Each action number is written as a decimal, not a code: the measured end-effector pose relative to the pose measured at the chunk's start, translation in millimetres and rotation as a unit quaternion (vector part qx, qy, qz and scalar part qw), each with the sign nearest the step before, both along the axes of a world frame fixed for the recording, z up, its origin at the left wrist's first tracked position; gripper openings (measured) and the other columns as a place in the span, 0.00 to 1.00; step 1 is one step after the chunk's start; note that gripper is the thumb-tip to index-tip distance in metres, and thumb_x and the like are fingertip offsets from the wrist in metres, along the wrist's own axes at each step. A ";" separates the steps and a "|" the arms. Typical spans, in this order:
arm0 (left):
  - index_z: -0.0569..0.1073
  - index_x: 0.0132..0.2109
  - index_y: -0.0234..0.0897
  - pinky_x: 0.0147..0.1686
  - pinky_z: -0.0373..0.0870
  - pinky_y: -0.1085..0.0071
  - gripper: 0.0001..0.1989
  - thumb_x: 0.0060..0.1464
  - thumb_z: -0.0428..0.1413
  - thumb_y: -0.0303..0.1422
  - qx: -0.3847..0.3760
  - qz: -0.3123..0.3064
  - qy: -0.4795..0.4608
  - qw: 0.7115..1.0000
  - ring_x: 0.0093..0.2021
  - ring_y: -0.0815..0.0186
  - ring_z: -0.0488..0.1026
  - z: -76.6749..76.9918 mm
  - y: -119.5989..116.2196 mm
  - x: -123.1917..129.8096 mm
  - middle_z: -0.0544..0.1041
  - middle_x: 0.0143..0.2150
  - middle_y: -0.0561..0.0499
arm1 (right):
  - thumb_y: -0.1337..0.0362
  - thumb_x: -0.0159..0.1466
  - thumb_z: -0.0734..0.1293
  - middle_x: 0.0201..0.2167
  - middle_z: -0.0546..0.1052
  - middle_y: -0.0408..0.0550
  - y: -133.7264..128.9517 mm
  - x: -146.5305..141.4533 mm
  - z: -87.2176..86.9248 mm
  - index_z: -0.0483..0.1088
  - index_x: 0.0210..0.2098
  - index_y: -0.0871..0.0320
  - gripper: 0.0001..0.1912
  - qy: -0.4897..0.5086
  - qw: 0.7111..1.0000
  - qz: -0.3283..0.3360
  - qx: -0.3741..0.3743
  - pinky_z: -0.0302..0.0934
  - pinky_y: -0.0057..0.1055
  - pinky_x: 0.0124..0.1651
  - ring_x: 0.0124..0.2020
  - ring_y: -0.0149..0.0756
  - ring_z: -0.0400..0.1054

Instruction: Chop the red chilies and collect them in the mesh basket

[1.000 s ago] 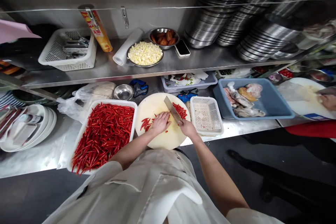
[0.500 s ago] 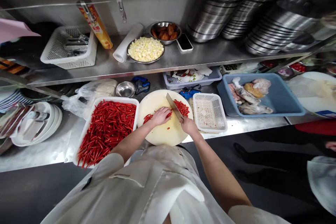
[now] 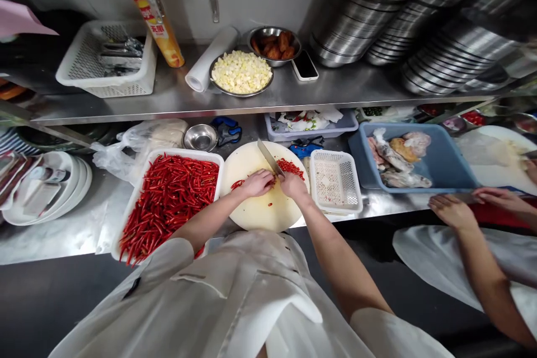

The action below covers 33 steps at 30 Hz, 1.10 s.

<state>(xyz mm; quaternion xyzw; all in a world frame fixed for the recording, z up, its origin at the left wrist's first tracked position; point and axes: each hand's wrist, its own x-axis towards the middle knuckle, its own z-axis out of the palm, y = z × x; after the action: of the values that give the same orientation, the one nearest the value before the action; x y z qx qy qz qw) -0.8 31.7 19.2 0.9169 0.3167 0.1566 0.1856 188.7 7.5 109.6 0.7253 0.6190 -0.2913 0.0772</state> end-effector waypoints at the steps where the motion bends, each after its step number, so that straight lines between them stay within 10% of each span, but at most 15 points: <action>1: 0.76 0.50 0.38 0.58 0.72 0.59 0.08 0.68 0.56 0.33 0.002 -0.004 0.001 1.000 0.53 0.56 0.73 1.2 -1.4 -1.6 0.77 0.51 0.43 | 0.54 0.80 0.57 0.54 0.82 0.67 -1.1 0.1 -1.8 0.76 0.59 0.64 0.25 -0.003 1.000 0.003 0.002 0.65 0.37 0.58 0.58 0.52 0.77; 33: 0.77 0.56 0.42 0.67 0.66 0.52 0.16 0.63 0.63 0.40 -0.048 -0.031 -0.021 0.998 0.64 0.50 0.69 11.8 -20.1 -46.0 0.75 0.60 0.41 | 0.55 0.80 0.57 0.52 0.83 0.63 -20.6 -21.7 -8.7 0.78 0.57 0.62 0.23 -0.006 1.000 0.017 -0.007 0.64 0.32 0.55 0.56 0.47 0.79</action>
<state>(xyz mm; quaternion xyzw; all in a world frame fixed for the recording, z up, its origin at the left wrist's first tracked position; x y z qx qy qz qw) -46.9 11.6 31.0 0.9128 0.2914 0.1544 0.2411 167.0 -13.1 100.9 0.7159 0.6286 -0.2898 0.0910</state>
